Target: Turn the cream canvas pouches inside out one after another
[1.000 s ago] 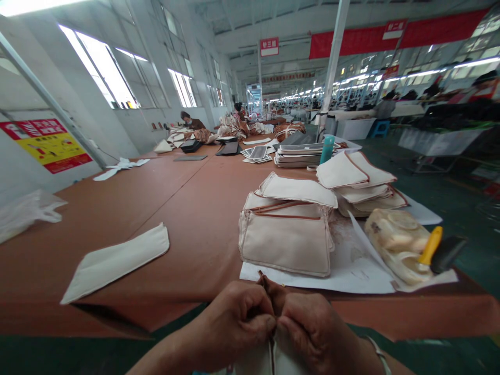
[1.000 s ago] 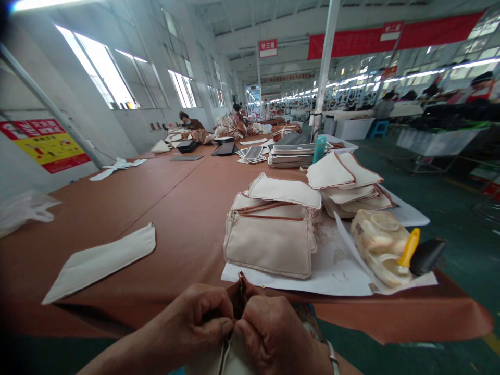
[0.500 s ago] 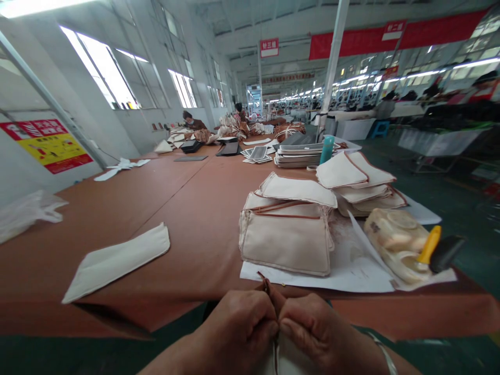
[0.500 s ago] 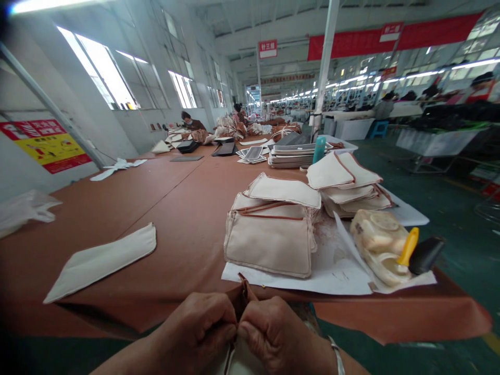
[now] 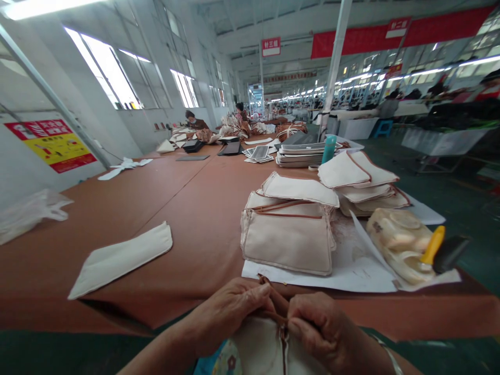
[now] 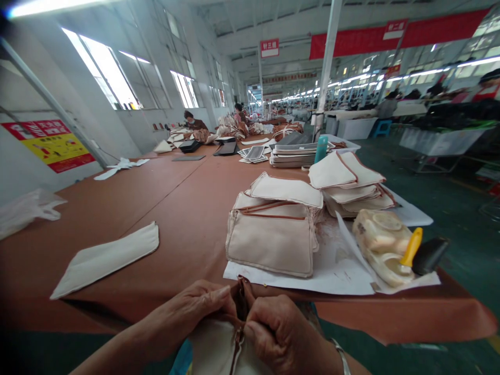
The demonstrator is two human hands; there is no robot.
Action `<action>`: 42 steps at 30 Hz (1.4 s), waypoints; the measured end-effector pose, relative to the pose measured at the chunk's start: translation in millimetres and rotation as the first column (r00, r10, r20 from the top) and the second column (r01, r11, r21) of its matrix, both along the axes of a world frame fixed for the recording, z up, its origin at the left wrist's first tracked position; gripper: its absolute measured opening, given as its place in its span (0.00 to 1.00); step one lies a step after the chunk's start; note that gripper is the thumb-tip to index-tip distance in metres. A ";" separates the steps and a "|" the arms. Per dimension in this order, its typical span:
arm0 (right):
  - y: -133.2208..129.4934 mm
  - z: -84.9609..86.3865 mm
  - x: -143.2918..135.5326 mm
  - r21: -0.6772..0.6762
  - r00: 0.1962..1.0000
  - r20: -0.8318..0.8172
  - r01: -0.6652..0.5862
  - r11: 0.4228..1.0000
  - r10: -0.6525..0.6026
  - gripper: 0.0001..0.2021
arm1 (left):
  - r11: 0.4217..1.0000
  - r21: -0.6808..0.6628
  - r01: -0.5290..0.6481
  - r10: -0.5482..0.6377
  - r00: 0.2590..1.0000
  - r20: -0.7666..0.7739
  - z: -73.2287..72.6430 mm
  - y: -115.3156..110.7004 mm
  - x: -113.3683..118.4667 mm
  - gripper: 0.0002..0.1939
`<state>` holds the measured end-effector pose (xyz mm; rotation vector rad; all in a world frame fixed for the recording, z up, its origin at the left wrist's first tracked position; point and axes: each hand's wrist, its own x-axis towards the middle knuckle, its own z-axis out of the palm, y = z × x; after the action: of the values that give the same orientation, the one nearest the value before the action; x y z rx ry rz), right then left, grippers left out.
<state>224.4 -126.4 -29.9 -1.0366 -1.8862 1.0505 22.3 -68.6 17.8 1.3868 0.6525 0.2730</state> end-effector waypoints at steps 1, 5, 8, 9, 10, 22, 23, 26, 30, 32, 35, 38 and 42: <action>-0.3 0.9 0.0 -0.006 1.000 -0.005 0.004 1.000 -0.004 0.13 | 1.000 -0.023 -0.006 0.006 1.000 -0.015 -1.0 0.0 1.3 0.25; 0.2 0.2 1.2 -0.042 1.000 -0.006 -0.019 0.999 0.019 0.15 | 0.990 -0.134 -0.051 0.040 0.996 -0.081 -8.9 -2.4 2.4 0.20; 1.9 -4.4 3.7 -0.058 0.999 -0.029 -0.034 0.998 0.032 0.16 | 0.993 -0.114 -0.028 0.020 0.997 -0.068 -15.0 -5.3 0.4 0.21; 2.2 -6.4 4.5 -0.058 0.999 -0.044 -0.034 0.998 0.032 0.16 | 0.995 -0.100 -0.027 0.022 0.998 -0.057 -16.8 -6.3 -0.3 0.21; 2.2 -8.5 5.2 -0.058 0.998 -0.060 -0.036 0.998 0.033 0.17 | 0.995 -0.091 -0.033 0.029 0.999 -0.041 -18.6 -7.1 -0.9 0.22; 1.5 -23.9 12.2 -0.175 0.874 -0.348 0.296 0.939 -0.340 0.17 | 0.976 0.098 -0.197 0.191 0.980 0.063 -21.6 -15.3 -11.9 0.19; 1.1 -24.6 14.0 -0.190 0.840 -0.348 0.372 0.909 -0.417 0.17 | 0.969 0.122 -0.216 0.209 0.975 0.070 -19.3 -16.6 -12.3 0.18; -5.3 -25.7 15.1 -0.271 0.815 -0.332 0.399 0.876 -0.475 0.21 | 0.927 0.244 -0.286 0.273 0.958 0.086 -13.5 -20.9 -11.2 0.16; -18.9 -26.7 0.8 -0.259 0.923 -0.318 0.137 0.956 -0.218 0.38 | 0.814 0.448 -0.370 0.360 0.926 0.112 -16.5 -26.6 -5.8 0.10; -21.3 -26.9 -10.3 -0.217 0.954 -0.245 0.121 0.969 -0.174 0.44 | 0.741 0.573 -0.351 0.337 0.932 0.135 -21.4 -29.5 -2.3 0.06; -17.8 -24.7 -23.6 -0.108 0.973 -0.186 0.116 0.987 -0.135 0.34 | 0.659 0.715 -0.233 0.220 0.969 0.113 -24.6 -32.2 1.3 0.04; -14.4 -20.6 -26.3 -0.064 0.966 -0.245 0.065 0.996 -0.079 0.19 | 0.674 0.727 -0.129 0.137 0.989 0.048 -15.9 -29.0 -2.5 0.09; -16.5 -19.6 -9.4 -0.197 0.941 -0.269 0.154 0.968 -0.204 0.17 | 0.896 0.441 -0.057 0.124 0.984 -0.125 1.9 -13.9 -26.4 0.17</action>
<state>215.1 -142.9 -49.5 -1.0669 -1.4594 1.2019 -4.1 -82.5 19.7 1.8241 0.8156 0.4106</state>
